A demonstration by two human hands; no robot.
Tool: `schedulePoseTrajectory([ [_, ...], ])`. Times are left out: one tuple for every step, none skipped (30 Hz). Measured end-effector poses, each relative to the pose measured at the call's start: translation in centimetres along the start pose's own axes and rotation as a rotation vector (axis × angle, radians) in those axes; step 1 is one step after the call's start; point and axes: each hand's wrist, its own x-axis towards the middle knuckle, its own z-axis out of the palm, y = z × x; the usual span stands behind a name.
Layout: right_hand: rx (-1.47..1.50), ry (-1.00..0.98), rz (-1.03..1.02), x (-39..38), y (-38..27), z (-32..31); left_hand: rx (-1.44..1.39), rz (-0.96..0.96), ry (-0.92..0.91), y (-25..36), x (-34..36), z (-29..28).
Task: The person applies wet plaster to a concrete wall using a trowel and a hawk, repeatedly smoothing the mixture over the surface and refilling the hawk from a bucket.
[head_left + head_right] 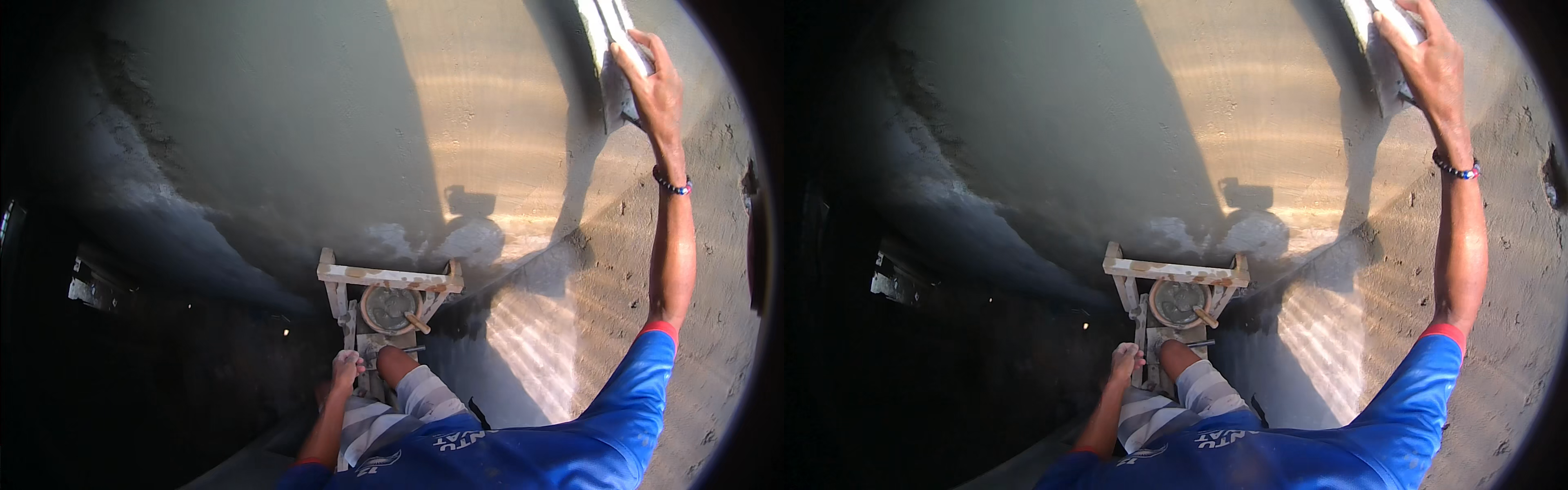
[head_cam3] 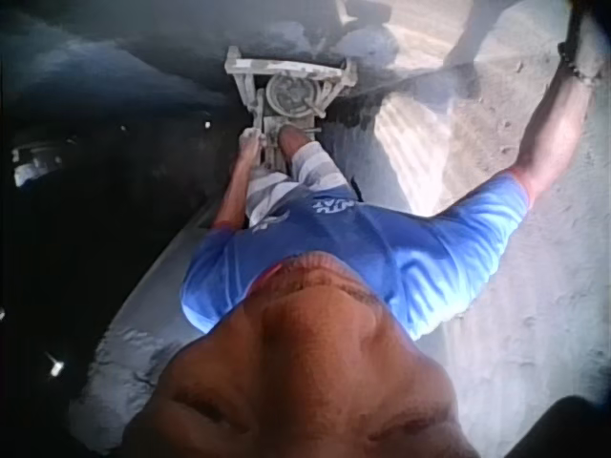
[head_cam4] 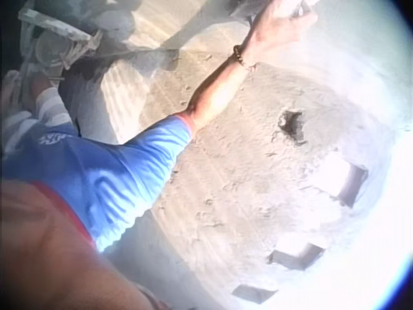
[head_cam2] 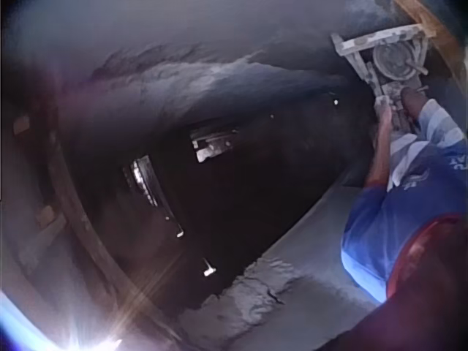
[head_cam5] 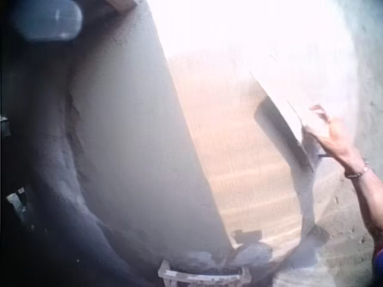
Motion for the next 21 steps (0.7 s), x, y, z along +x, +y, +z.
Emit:
schedulePoseTrajectory([
  [-0.253, 0.063, -0.052, 3.3, 4.4, -3.5, -0.012, 0.015, -0.066, 0.2, 0.4, 1.2],
  [-0.167, 0.033, 0.061, 3.9, 4.8, -3.9, -0.001, 0.011, -0.068, 0.3, 0.7, 1.4],
  [-0.174, 0.035, 0.067, 2.8, 5.2, -3.1, 0.003, 0.017, -0.070, 0.5, 1.0, 1.7],
  [-0.230, 0.099, -0.066, 0.8, 5.7, -0.9, 0.006, 0.026, -0.065, 0.5, 1.5, 1.7],
  [-0.287, 0.163, -0.200, -1.3, 6.0, 1.4, 0.013, 0.028, -0.064, 0.4, 1.9, 1.8],
  [-0.228, 0.044, -0.095, -4.1, 3.6, 3.7, 0.004, 0.047, -0.053, 0.2, 2.8, 1.5],
  [-0.175, -0.078, 0.008, -7.7, 0.6, 5.7, -0.004, 0.064, -0.049, -0.2, 3.7, 1.4],
  [-0.158, -0.078, 0.006, -11.5, 0.2, 8.3, 0.005, 0.061, -0.055, -0.6, 4.2, 1.6],
  [-0.084, -0.123, 0.010, -15.3, -0.3, 10.6, -0.002, 0.090, -0.069, -0.5, 4.7, 1.8],
  [-0.063, -0.157, 0.017, -19.3, -1.0, 13.2, -0.013, 0.127, -0.082, -0.3, 5.7, 1.9],
  [-0.071, -0.149, -0.060, -23.1, -1.7, 15.9, -0.010, 0.137, -0.088, -0.8, 6.9, 1.9],
  [-0.025, -0.211, -0.048, -26.3, -3.4, 17.6, -0.011, 0.145, -0.097, -1.5, 8.0, 1.8],
  [-0.032, -0.292, -0.049, -29.4, -3.8, 20.0, -0.013, 0.155, -0.101, -2.2, 9.1, 1.8],
  [-0.052, -0.409, -0.023, -31.9, -4.8, 22.1, 0.011, 0.163, -0.102, -2.6, 10.0, 1.7],
  [-0.066, -0.532, 0.004, -34.3, -5.9, 24.1, 0.011, 0.166, -0.097, -3.1, 10.9, 1.5],
  [-0.066, -0.542, -0.036, -37.0, -6.4, 26.3, 0.006, 0.168, -0.090, -3.6, 11.5, 1.5],
  [-0.068, -0.547, -0.080, -39.2, -6.5, 28.3, -0.004, 0.176, -0.084, -3.7, 12.1, 1.6],
  [-0.065, -0.626, -0.116, -41.1, -6.8, 29.9, -0.012, 0.189, -0.082, -3.9, 12.6, 1.8],
  [-0.063, -0.705, -0.153, -43.0, -7.1, 31.0, -0.017, 0.180, -0.089, -4.1, 12.9, 2.1],
  [-0.034, -0.777, -0.190, -44.6, -7.3, 31.6, -0.028, 0.182, -0.098, -4.0, 13.1, 2.5],
  [-0.013, -0.841, -0.225, -45.1, -7.1, 31.8, -0.008, 0.177, -0.121, -3.8, 13.3, 3.0],
])
